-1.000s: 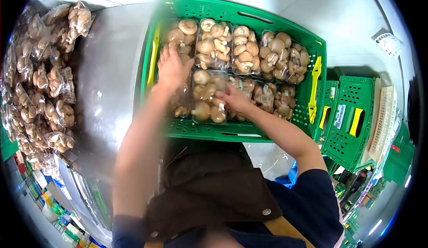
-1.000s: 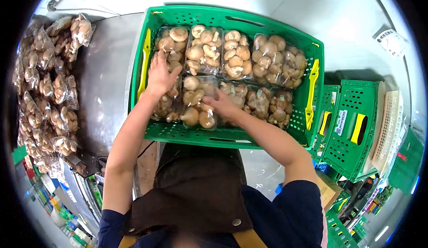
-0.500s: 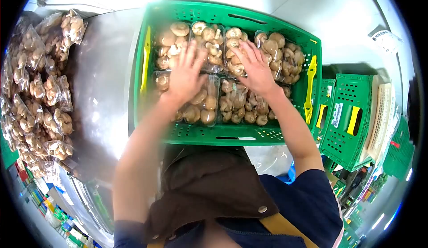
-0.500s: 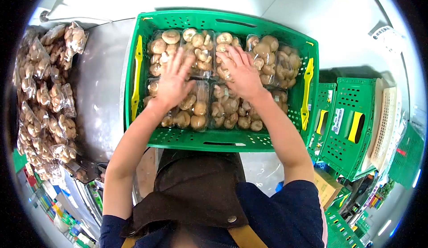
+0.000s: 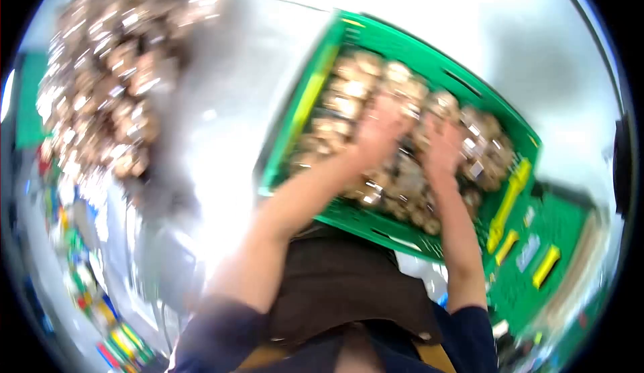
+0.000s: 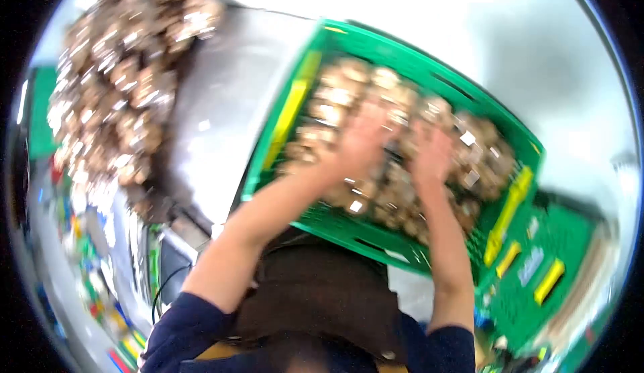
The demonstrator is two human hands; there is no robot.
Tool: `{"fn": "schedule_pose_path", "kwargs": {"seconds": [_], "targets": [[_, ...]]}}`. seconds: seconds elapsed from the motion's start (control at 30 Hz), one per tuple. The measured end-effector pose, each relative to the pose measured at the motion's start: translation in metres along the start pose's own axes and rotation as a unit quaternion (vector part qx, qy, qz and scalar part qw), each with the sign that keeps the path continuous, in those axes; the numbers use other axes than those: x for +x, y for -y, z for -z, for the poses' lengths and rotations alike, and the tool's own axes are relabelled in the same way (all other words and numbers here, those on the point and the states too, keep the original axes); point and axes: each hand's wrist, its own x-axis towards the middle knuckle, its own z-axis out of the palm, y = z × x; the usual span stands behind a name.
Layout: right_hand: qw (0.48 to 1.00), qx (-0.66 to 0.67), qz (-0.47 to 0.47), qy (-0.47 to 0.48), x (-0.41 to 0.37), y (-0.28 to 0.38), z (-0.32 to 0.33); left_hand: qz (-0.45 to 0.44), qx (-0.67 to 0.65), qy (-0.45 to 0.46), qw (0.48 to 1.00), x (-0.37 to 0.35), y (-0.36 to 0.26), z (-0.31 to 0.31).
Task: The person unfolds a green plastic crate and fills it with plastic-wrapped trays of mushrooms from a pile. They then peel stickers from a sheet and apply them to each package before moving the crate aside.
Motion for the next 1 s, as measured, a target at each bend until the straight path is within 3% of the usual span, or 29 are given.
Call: {"fn": "schedule_pose_path", "kwargs": {"seconds": [0.03,0.07,0.13,0.2,0.27,0.3,0.33,0.4,0.43,0.47,0.53,0.57,0.6,0.63,0.67,0.7,0.73,0.8,0.87,0.9,0.97,1.0], "targets": [[0.998,-0.029,0.017,-0.054,0.006,-0.009,-0.033,0.046,0.054,0.07,0.995,0.003,-0.006,-0.009],[0.997,-0.025,-0.018,0.075,0.014,0.01,0.015,0.04,0.037,0.16,0.986,0.008,-0.01,0.037],[0.99,0.015,0.016,0.139,0.021,0.007,0.05,0.057,-0.101,0.174,0.978,0.013,-0.005,0.07],[0.976,0.068,0.024,0.206,0.031,-0.002,0.072,0.126,-0.292,0.06,0.946,0.003,0.004,0.102],[0.981,0.157,0.073,0.088,0.044,0.011,0.098,0.127,-0.34,-0.127,0.923,-0.021,0.031,0.16],[0.974,0.202,0.097,0.022,0.053,0.022,0.111,0.183,-0.367,-0.183,0.893,-0.041,0.049,0.197],[0.908,0.405,0.108,0.004,0.076,0.074,0.13,0.304,-0.363,-0.347,0.81,-0.088,0.086,0.215],[0.794,0.59,0.094,0.109,0.093,0.155,0.146,0.421,-0.369,-0.555,0.615,-0.189,0.15,0.223],[0.732,0.646,0.114,0.186,0.101,0.197,0.146,0.435,-0.386,-0.616,0.531,-0.24,0.181,0.224],[0.659,0.693,0.129,0.261,0.106,0.242,0.142,0.407,-0.484,-0.678,0.375,-0.288,0.205,0.229],[0.547,0.725,0.184,0.376,0.109,0.333,0.131,0.304,-0.533,-0.765,0.193,-0.324,0.218,0.251],[0.517,0.724,0.181,0.421,0.109,0.381,0.134,0.369,-0.536,-0.74,0.171,-0.34,0.237,0.261],[0.506,0.72,0.191,0.435,0.111,0.423,0.14,0.379,-0.517,-0.732,0.23,-0.363,0.252,0.247],[0.543,0.687,0.194,0.441,0.118,0.465,0.143,0.387,-0.494,-0.724,0.287,-0.386,0.267,0.234],[0.58,0.654,0.197,0.445,0.126,0.506,0.141,0.4,-0.486,-0.712,0.31,-0.387,0.276,0.236],[0.616,0.65,0.22,0.386,0.133,0.548,0.127,0.402,-0.495,-0.705,0.31,-0.382,0.282,0.24],[0.65,0.644,0.24,0.324,0.14,0.586,0.116,0.395,-0.512,-0.706,0.291,-0.381,0.288,0.243],[0.699,0.575,0.265,0.332,0.157,0.638,0.12,0.351,-0.557,-0.723,0.21,-0.382,0.296,0.248],[0.738,0.567,0.225,0.288,0.16,0.688,0.106,0.299,-0.589,-0.739,0.134,-0.385,0.302,0.247],[0.763,0.534,0.215,0.293,0.163,0.706,0.102,0.319,-0.568,-0.737,0.179,-0.379,0.3,0.25],[0.752,0.558,0.229,0.266,0.167,0.708,0.107,0.359,-0.526,-0.716,0.286,-0.379,0.299,0.248],[0.742,0.571,0.241,0.255,0.168,0.706,0.103,0.349,-0.536,-0.722,0.264,-0.378,0.294,0.247]]}}
